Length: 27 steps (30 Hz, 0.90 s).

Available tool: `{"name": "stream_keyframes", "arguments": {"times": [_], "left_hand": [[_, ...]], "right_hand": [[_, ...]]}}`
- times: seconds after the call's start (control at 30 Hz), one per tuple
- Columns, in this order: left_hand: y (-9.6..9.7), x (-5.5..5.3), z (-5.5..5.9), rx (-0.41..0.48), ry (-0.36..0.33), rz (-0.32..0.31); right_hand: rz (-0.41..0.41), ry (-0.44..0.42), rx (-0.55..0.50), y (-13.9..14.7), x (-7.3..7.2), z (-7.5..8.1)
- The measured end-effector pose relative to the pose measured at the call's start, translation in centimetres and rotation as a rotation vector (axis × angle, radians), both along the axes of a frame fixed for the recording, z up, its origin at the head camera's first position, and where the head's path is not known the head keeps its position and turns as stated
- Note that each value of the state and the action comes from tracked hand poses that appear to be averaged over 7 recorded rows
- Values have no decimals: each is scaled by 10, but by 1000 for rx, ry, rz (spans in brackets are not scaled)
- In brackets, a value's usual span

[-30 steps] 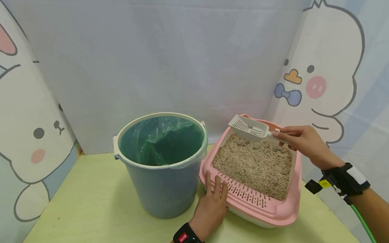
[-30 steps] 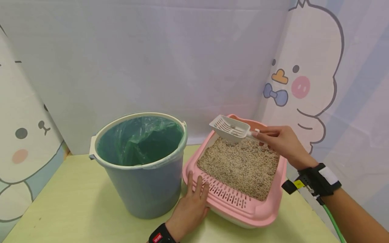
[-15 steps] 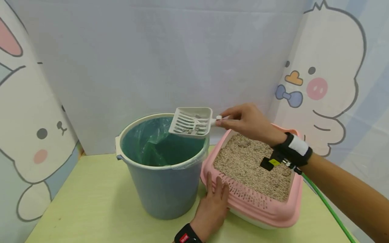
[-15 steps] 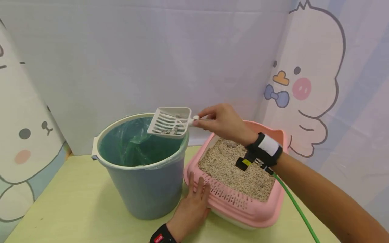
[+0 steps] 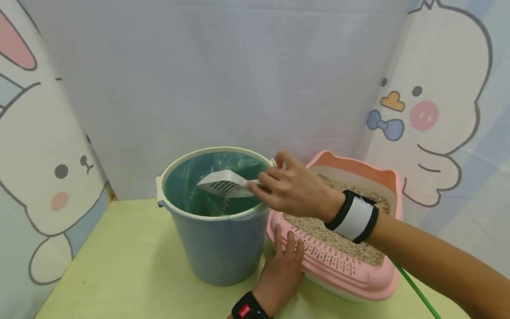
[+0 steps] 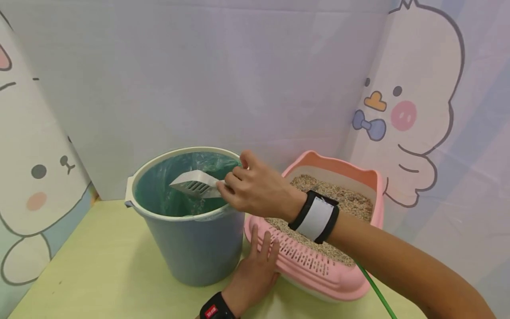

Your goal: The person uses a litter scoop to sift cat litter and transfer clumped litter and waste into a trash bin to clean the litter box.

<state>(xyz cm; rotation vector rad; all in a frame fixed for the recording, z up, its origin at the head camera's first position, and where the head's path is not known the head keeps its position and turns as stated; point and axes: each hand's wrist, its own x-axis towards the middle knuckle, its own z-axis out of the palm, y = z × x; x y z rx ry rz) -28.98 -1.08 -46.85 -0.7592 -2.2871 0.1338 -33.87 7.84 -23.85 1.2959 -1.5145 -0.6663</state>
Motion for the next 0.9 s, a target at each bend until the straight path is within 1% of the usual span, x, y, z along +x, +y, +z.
{"name": "stream_keyframes", "arguments": {"times": [0.07, 0.17, 0.27, 0.33, 0.37, 0.5, 0.53, 0.6, 0.67, 0.77, 0.83, 0.9], "left_hand": [[1, 0, 0, 5, 3, 3], [3, -2, -1, 14, 15, -2], [2, -3, -1, 2, 29, -5], [2, -2, 0, -10, 22, -8], [2, -2, 0, -16, 8, -7], [3, 0, 0, -42, -63, 7], [3, 1, 0, -51, -75, 15], [4, 3, 0, -52, -90, 23], [4, 6, 0, -48, -96, 30], [3, 6, 1, -49, -97, 29], [3, 4, 1, -63, -98, 33], [2, 2, 0, -86, -88, 34]], "right_hand": [[5, 48, 12, -1, 1, 2], [5, 97, 17, 0, 3, 3], [5, 109, 8, 3, 4, 4], [11, 56, -34, 6, 4, 4], [18, 6, -71, 8, 4, 4], [52, -283, -287, 25, 4, 8], [55, -345, -344, 31, 4, 9], [58, -433, -445, 49, 6, 12], [61, -472, -546, 70, 9, 13], [6, -477, -656, 108, 17, 12], [-62, -476, -709, 136, 22, 8], [-179, -500, -742, 163, 25, 0]]}}
